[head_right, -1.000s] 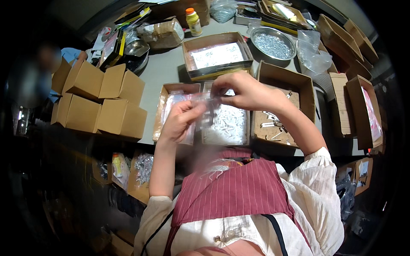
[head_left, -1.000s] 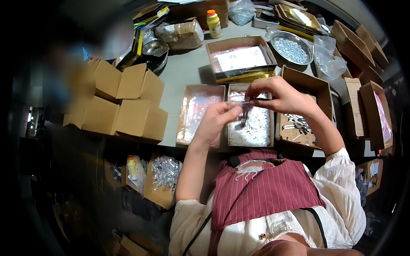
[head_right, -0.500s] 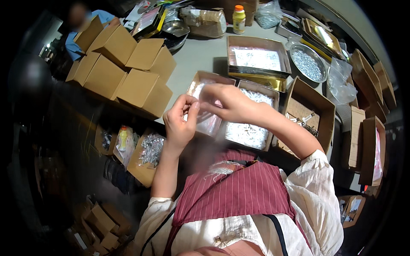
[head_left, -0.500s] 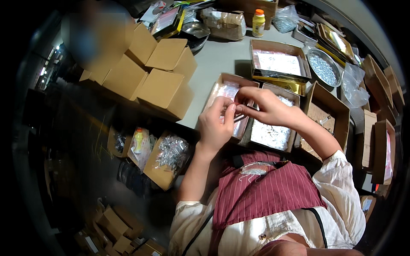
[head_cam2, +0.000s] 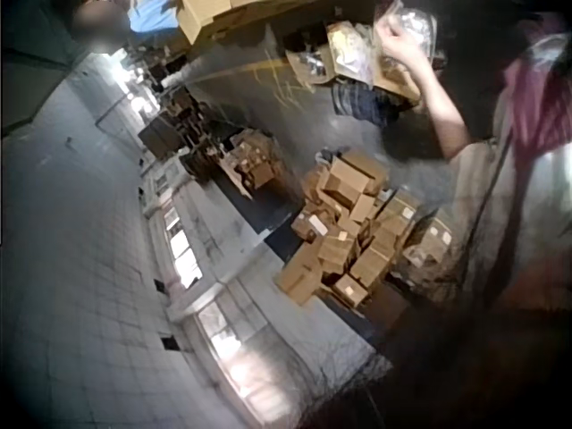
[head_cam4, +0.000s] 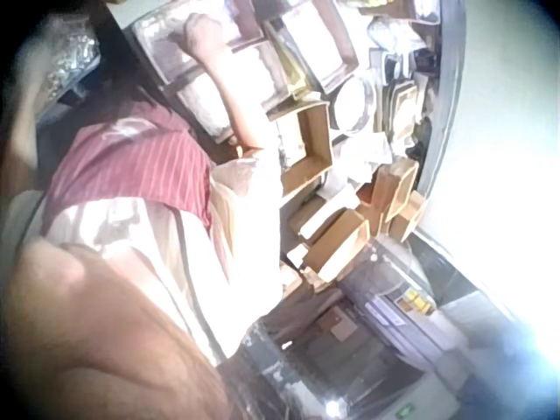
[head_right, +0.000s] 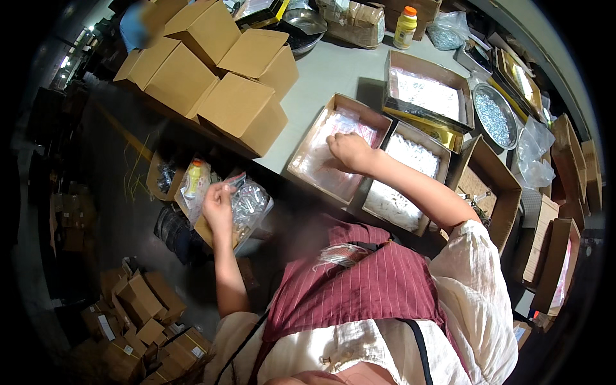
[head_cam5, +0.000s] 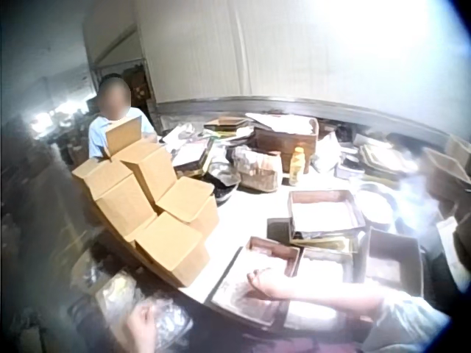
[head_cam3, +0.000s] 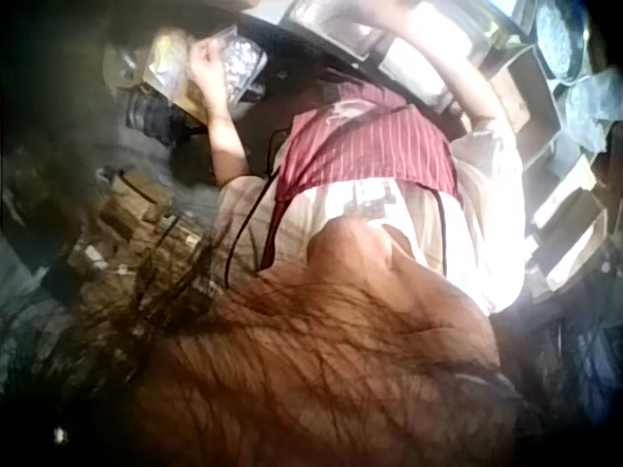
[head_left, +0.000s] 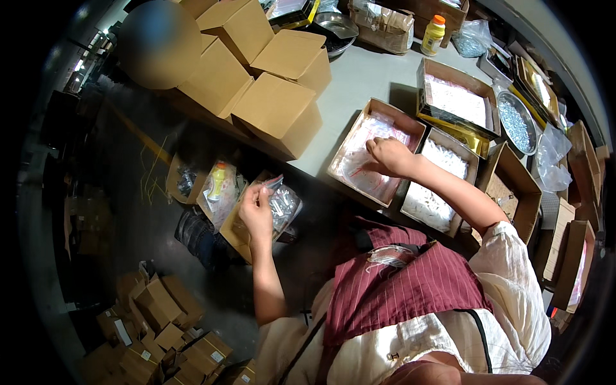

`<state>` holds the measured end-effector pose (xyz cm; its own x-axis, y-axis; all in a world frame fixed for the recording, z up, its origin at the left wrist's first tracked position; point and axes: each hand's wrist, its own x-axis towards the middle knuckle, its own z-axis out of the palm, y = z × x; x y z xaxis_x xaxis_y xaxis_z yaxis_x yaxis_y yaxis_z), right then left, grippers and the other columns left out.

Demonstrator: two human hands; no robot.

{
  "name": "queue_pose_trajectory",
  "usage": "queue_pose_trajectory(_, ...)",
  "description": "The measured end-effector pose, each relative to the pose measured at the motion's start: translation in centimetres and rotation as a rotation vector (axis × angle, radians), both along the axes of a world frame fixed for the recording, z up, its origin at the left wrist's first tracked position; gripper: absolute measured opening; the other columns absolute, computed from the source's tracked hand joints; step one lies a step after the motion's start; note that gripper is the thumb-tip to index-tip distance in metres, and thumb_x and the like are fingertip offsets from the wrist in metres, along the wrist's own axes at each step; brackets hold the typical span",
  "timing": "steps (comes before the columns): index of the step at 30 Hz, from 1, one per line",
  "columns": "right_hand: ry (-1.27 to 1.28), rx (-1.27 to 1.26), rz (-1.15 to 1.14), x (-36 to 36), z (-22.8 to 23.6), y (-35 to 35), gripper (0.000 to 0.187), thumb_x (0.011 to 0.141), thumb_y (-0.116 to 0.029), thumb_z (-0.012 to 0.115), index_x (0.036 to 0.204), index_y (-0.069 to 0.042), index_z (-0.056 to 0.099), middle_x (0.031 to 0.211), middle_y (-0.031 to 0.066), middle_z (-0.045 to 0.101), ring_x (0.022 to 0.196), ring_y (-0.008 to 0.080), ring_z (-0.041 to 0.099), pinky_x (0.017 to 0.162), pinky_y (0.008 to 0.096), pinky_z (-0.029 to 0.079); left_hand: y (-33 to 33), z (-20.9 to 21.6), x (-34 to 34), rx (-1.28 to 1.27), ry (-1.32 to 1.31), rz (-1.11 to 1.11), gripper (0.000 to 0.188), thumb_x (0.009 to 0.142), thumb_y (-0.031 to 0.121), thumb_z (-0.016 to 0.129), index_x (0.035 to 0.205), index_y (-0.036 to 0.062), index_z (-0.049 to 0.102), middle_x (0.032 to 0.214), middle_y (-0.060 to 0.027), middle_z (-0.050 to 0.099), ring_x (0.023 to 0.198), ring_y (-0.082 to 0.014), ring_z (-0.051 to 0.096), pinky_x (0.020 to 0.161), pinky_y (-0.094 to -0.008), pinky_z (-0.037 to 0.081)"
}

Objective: The person repeatedly picks small white plastic pieces and metal clips from boxes on a table, places them into small clear plastic bags, and sets the bags aside. The workspace contains multiple cardboard boxes, plastic bags, and containers of small parts.

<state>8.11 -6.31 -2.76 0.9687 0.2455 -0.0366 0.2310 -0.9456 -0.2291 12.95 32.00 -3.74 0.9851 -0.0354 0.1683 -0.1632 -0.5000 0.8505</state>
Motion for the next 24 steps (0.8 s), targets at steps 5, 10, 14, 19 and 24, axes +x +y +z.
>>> queue_pose_trajectory(5,0.014,0.163,0.062,0.6,-4.6,-3.2,0.027,0.085,-0.020,0.070,0.105,-0.002,0.066,0.091,0.0217,0.070,0.089,0.0410,0.069,0.081,0.0484,0.055,-1.6,-1.6,-0.7,0.273,0.073,-0.053,0.014,0.096,0.012,0.066,0.106,0.0079,0.074,0.103,-0.0151,0.075,0.096,-0.0346,0.072,0.083,-0.0421,0.054)
queue_pose_trajectory(10,0.028,0.533,-0.087,-0.2,1.5,-4.9,0.024,0.087,-0.012,0.068,0.107,-0.002,0.075,0.098,0.0223,0.074,0.089,0.0375,0.073,0.082,0.0431,0.057,-7.5,0.6,-1.1,0.140,-0.155,-0.278,0.018,0.097,0.009,0.064,0.112,0.0019,0.071,0.103,-0.0141,0.074,0.093,-0.0289,0.072,0.084,-0.0364,0.057)
queue_pose_trajectory(14,0.186,0.784,-0.264,-2.7,6.2,-5.4,0.035,0.086,-0.002,0.066,0.121,0.000,0.070,0.094,0.0172,0.075,0.085,0.0240,0.075,0.079,0.0358,0.058,-15.1,5.6,-1.8,0.176,-0.505,-0.503,0.037,0.090,0.005,0.067,0.126,-0.0012,0.062,0.120,-0.0233,0.065,0.113,-0.0417,0.062,0.100,-0.0451,0.051)
queue_pose_trajectory(19,0.101,0.814,-0.211,-6.6,9.8,-4.3,0.062,0.081,0.003,0.059,0.142,-0.001,0.050,0.089,0.0194,0.072,0.084,0.0283,0.072,0.078,0.0415,0.057,-21.7,8.2,-3.5,0.300,-0.510,-0.856,0.057,0.085,0.005,0.068,0.140,0.0004,0.051,0.117,-0.0267,0.064,0.115,-0.0427,0.061,0.100,-0.0468,0.051)
queue_pose_trajectory(24,-0.073,0.373,-0.400,-10.4,6.5,-7.3,0.046,0.087,-0.010,0.066,0.128,0.005,0.051,0.090,0.0263,0.071,0.088,0.0467,0.069,0.077,0.0534,0.055,-23.9,6.8,-4.8,0.308,-0.203,-0.962,0.029,0.097,0.009,0.060,0.124,0.0001,0.059,0.080,-0.0167,0.073,0.079,-0.0399,0.073,0.072,-0.0471,0.057)
